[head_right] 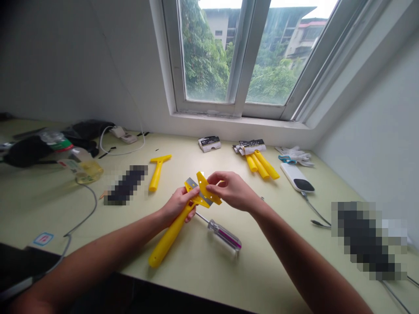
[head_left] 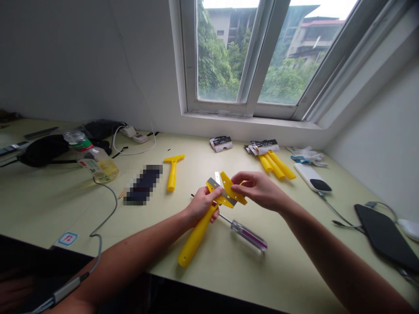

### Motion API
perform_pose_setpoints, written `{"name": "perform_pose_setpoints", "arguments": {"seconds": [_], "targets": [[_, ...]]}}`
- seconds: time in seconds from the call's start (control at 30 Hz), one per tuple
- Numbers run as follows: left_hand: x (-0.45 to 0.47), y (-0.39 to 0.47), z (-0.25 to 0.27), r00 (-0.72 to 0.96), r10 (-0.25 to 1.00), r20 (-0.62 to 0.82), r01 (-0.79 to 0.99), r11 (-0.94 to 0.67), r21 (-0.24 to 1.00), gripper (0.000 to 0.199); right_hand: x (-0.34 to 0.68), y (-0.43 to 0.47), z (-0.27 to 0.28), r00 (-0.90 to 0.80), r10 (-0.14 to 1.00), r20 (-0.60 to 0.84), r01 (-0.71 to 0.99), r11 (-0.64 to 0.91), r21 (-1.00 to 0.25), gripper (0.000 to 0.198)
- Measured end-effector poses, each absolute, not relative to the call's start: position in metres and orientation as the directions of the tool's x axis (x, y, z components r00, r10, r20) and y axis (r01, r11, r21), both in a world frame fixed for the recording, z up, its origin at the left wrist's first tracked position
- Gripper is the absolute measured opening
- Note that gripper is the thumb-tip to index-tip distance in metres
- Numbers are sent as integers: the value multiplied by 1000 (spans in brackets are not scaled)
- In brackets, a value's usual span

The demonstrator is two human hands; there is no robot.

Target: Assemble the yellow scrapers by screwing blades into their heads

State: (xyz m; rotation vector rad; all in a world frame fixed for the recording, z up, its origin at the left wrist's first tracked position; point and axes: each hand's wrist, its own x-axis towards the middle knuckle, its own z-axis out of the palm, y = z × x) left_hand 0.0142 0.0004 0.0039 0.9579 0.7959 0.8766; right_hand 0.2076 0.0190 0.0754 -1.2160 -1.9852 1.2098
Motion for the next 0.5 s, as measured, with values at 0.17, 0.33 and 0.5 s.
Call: {"name": "perform_pose_setpoints", "arguments": {"seconds": [0.17, 0.33, 0.5], "targets": [[15, 1, 3, 440, 880, -181, -262, 318, 911, 43, 205, 20, 73, -427, 904, -34, 456, 182, -871, 28], [13, 2, 3, 473, 846, -246, -297, 415, 860, 39, 202, 22, 72, -413, 909, -55, 465, 159, -871, 25], [13, 2, 2, 504, 821, -269, -361, 483, 797, 43, 195, 20, 64, -441, 896, -51, 473, 184, -861, 22]]}}
